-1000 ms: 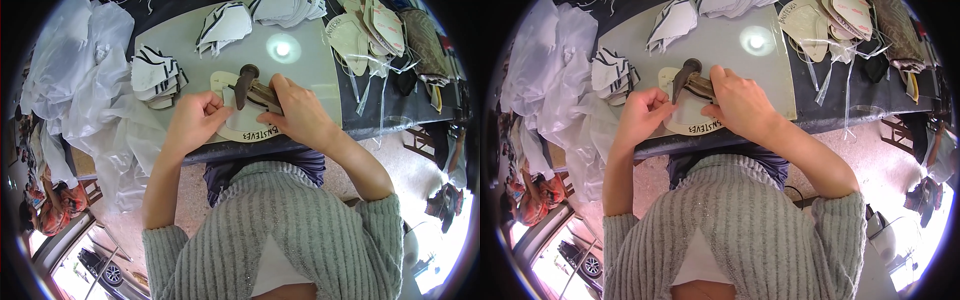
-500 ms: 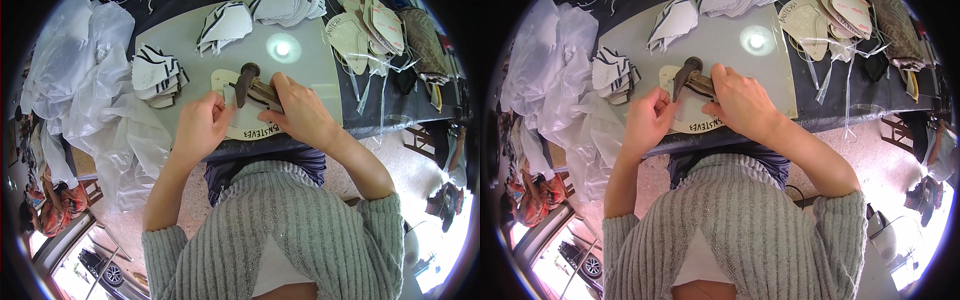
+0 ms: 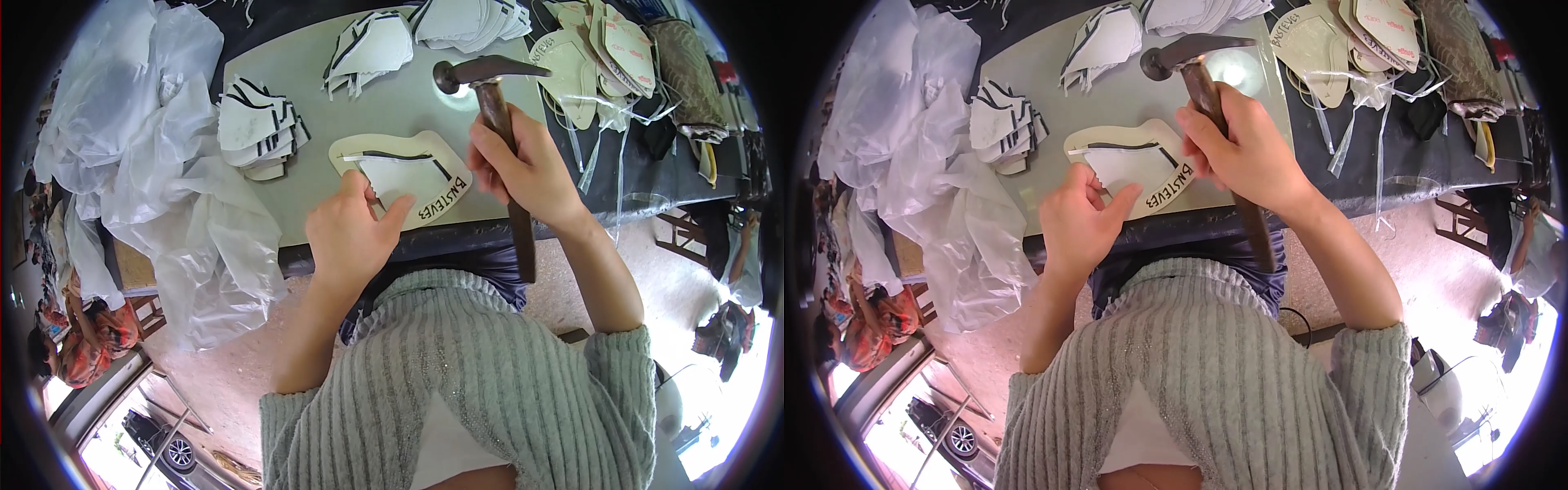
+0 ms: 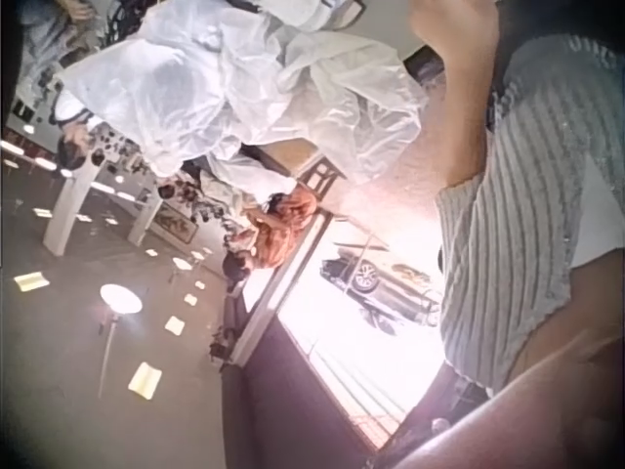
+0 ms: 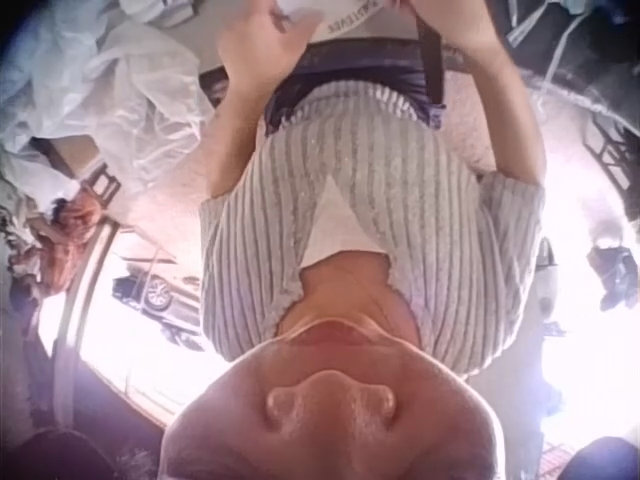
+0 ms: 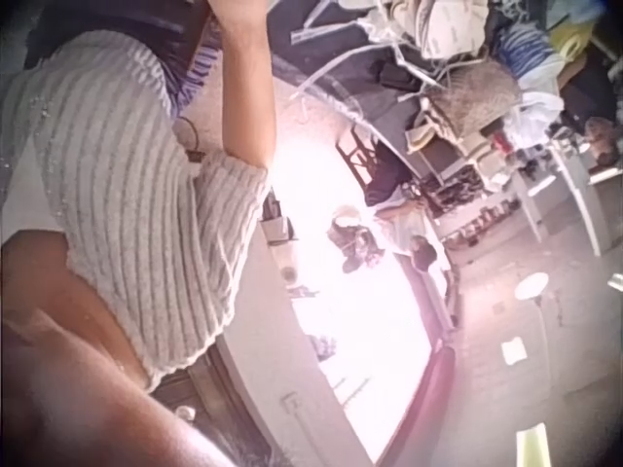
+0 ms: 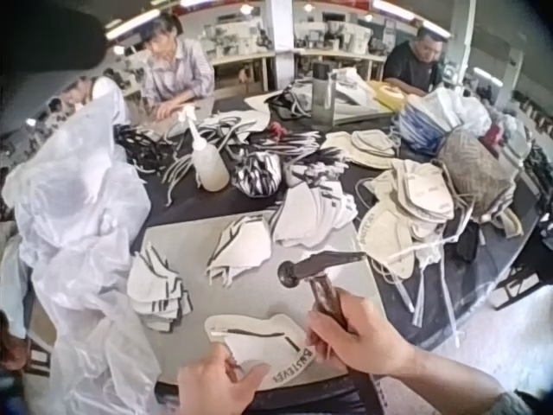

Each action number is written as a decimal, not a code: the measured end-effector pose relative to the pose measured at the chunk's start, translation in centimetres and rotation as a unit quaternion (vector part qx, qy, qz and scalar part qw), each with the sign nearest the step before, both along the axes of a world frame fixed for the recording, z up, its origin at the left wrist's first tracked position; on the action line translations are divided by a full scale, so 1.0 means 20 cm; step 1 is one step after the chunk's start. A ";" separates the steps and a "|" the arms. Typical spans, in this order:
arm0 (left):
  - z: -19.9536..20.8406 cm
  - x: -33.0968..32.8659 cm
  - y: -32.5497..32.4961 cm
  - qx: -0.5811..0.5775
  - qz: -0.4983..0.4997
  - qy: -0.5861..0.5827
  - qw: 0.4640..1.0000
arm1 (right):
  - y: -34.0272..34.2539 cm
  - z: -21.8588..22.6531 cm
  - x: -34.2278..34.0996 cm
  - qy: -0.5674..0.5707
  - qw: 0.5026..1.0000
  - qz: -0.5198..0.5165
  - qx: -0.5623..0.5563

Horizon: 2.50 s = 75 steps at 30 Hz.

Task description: The person is using a hammer to flatten and join shoe upper components on a workbench.

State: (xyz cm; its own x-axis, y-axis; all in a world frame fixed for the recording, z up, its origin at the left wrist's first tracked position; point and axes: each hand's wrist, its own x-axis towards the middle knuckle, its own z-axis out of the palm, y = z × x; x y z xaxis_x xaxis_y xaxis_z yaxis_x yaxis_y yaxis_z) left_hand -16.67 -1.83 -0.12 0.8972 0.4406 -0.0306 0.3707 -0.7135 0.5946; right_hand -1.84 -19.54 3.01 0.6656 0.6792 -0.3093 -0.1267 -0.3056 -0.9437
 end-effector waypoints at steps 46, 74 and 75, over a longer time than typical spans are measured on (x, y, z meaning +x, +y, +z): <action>-0.14 0.15 0.06 0.108 -0.266 -0.216 0.933 | 0.05 -0.07 0.07 0.152 0.987 0.041 0.021; -0.13 0.15 0.06 0.137 -0.257 -0.236 0.927 | 0.02 0.11 0.06 -0.383 0.832 0.275 -0.292; -0.12 0.15 0.05 0.133 -0.254 -0.234 0.929 | 0.01 0.10 0.06 -0.392 0.818 0.294 -0.302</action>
State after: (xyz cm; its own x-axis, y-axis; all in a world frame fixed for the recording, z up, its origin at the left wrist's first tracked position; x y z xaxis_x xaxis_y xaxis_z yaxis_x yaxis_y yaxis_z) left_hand -13.66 -0.75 -2.57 0.8790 -0.1083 0.4644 -0.3093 -0.8707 0.3824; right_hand -0.66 -19.39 4.92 0.4332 0.8345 -0.3405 0.7818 -0.5359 -0.3188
